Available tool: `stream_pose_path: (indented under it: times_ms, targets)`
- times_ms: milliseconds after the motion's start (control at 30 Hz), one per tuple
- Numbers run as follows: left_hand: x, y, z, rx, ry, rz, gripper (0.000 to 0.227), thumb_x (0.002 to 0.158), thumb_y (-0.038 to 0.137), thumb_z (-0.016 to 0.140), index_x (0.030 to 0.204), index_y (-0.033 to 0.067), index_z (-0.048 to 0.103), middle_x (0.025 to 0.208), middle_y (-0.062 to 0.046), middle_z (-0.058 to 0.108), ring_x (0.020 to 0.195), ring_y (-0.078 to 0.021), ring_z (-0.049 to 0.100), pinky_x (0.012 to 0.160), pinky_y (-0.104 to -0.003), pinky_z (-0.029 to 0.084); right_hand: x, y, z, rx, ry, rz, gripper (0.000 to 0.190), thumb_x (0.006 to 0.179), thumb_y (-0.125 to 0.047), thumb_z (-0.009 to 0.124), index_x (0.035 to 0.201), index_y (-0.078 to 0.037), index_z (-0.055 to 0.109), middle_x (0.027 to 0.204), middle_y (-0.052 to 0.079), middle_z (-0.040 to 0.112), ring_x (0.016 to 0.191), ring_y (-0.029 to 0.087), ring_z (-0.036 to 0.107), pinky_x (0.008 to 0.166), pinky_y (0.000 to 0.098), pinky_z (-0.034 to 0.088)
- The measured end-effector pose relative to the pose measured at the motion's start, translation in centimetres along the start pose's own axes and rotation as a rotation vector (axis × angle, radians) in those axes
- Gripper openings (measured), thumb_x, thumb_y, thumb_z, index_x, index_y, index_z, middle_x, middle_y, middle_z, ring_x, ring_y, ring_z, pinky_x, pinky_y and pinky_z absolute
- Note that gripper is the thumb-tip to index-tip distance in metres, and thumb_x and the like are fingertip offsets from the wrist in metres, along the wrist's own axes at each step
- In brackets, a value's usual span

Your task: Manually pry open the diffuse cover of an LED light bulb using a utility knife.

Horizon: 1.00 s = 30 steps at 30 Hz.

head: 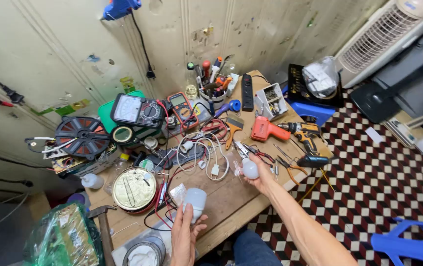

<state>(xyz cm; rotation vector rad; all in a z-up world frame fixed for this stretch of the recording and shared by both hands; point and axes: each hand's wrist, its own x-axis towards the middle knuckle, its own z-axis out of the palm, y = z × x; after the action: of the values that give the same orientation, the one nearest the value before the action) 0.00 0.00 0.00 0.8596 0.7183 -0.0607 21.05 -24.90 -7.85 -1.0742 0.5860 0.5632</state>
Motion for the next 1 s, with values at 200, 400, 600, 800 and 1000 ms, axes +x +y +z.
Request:
stream_pose_path:
  times_ms: [200,400,600,800,1000]
  targets:
    - [0.8,-0.7,0.7,0.023,0.118,0.07,0.071,0.086,0.023,0.069,0.152,0.0117,0.043,0.121,-0.01,0.07,0.094,-0.0233,0.07,0.072,-0.033,0.057,10.5,-2.3,-0.7,-0.417,0.097,0.009,0.034,0.09,-0.028,0.069,0.117,-0.009,0.062,0.101,0.009,0.067,0.086,0.02,0.067,0.064,0.0388,0.062]
    - [2.7,-1.5,4.8,0.304,0.238,0.336,0.086,0.072,0.014,0.084,0.147,0.008,0.044,0.125,-0.011,0.064,0.115,-0.02,0.066,0.089,-0.036,0.059,19.7,-2.2,-1.5,-0.498,0.106,0.012,0.045,0.088,-0.027,0.071,0.124,-0.002,0.059,0.107,0.013,0.068,0.096,0.026,0.069,0.079,0.043,0.06]
    - [1.4,2.8,12.2,0.481,0.242,0.466,0.064,0.075,0.016,0.088,0.13,0.0013,0.057,0.12,-0.014,0.071,0.111,-0.0191,0.068,0.094,-0.03,0.053,7.4,-7.3,3.3,-0.977,-0.008,-0.507,0.065,0.091,-0.04,0.067,0.143,-0.003,0.055,0.118,0.018,0.069,0.108,0.025,0.066,0.095,0.0356,0.05]
    - [0.5,6.7,16.6,0.663,0.198,0.293,0.063,0.068,0.022,0.09,0.126,0.0151,0.067,0.114,-0.008,0.075,0.095,-0.0159,0.07,0.079,-0.028,0.058,-6.3,-12.2,9.8,-0.895,-0.856,-0.313,0.062,0.098,-0.057,0.05,0.127,-0.004,0.063,0.11,0.006,0.069,0.099,0.015,0.064,0.081,0.0295,0.053]
    - [4.4,3.0,16.2,0.351,0.15,0.791,0.038,0.097,0.032,0.072,0.121,0.002,0.071,0.119,-0.009,0.071,0.107,-0.0168,0.068,0.091,-0.029,0.055,-8.9,-9.5,13.7,-0.615,-0.46,0.093,0.057,0.097,-0.06,0.05,0.1,-0.006,0.071,0.07,0.006,0.063,0.047,0.013,0.052,0.034,0.0258,0.035]
